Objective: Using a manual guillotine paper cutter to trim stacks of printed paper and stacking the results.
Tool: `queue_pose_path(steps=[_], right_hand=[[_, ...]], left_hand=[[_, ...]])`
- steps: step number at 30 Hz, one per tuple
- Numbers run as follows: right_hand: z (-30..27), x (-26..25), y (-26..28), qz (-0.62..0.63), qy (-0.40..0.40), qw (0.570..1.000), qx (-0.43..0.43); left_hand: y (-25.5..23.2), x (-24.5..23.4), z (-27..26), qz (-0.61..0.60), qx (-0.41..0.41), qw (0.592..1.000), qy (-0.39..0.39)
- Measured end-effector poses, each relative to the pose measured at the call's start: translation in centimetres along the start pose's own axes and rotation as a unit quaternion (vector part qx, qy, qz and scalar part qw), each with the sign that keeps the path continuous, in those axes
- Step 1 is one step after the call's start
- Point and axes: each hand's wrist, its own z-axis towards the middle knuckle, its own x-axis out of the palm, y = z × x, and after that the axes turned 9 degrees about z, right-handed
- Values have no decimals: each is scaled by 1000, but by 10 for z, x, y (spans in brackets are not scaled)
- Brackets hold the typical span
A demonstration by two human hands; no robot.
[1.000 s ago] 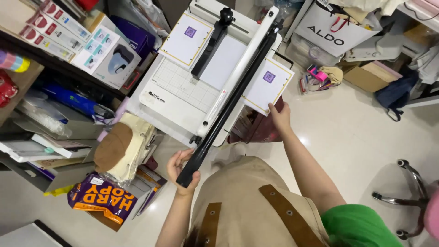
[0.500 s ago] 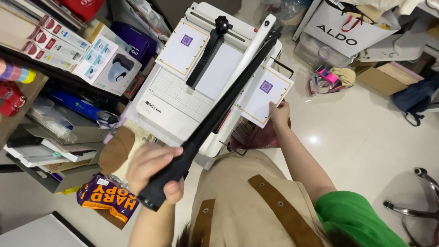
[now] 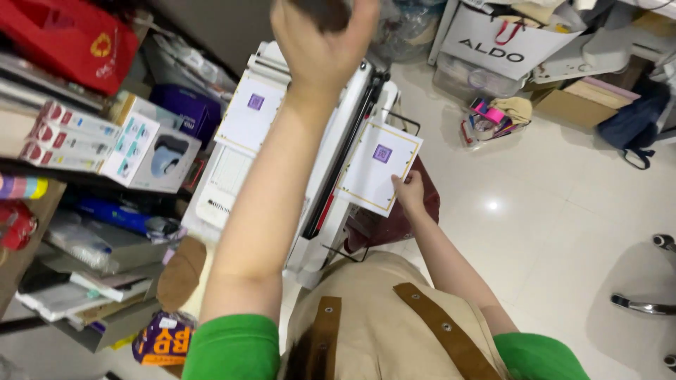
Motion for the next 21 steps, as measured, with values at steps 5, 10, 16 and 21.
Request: queue_pose_path(steps=[5, 10, 16, 21], right_hand=[[-1, -2, -6, -26, 20, 999, -20], [-13, -4, 9, -34, 33, 999, 0], [-17, -6, 10, -36, 45, 998, 5], [-24, -10, 21, -32, 54, 998, 9]], left_hand=[[38, 55, -75, -1, -207, 948, 241], [59, 93, -90, -36, -191, 946, 258], [65, 126, -56, -14, -209, 931, 300], [79, 158, -64, 12, -167, 947, 275]])
